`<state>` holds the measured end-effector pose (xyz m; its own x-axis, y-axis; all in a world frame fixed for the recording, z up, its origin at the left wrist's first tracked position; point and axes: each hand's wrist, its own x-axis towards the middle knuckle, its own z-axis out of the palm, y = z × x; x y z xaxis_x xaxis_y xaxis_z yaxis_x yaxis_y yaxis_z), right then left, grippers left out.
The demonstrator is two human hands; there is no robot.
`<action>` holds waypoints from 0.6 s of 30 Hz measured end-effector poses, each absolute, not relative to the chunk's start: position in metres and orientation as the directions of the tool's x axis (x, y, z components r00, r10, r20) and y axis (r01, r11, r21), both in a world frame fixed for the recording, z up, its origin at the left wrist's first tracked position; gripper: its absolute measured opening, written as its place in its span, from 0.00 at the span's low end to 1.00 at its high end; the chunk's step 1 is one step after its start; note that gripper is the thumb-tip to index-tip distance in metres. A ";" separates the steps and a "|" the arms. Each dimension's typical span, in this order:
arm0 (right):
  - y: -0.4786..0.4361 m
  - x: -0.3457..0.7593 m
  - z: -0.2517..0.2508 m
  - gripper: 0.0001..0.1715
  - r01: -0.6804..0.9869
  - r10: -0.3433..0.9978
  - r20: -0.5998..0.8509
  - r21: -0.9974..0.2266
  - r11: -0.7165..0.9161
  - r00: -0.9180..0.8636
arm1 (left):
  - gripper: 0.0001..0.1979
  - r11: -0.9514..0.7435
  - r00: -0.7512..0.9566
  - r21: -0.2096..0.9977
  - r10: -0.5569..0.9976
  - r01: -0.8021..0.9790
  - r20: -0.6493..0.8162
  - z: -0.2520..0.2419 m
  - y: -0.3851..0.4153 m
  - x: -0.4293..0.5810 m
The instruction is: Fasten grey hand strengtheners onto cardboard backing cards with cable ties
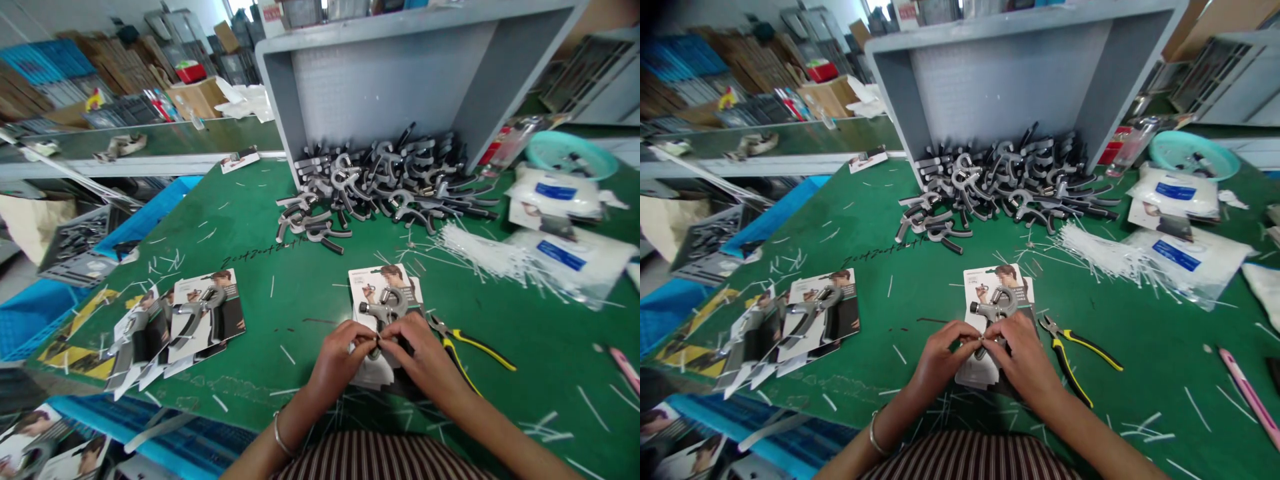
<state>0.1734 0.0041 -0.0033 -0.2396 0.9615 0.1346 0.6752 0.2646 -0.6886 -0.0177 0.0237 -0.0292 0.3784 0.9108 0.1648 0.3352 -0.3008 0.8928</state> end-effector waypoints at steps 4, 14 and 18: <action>0.002 0.187 0.000 0.08 0.729 0.935 0.157 -0.591 0.347 -0.318 | 0.02 -0.237 0.348 0.919 0.930 0.316 0.120 -0.025 0.025 -0.015; 0.000 0.188 0.004 0.10 0.809 0.914 0.109 -0.432 0.399 -0.392 | 0.04 -0.192 0.346 0.928 0.935 0.321 0.074 -0.023 0.023 -0.013; 0.002 0.188 0.004 0.10 0.799 0.912 0.106 -0.449 0.401 -0.397 | 0.04 -0.186 0.345 0.925 0.936 0.331 0.065 -0.023 0.023 -0.013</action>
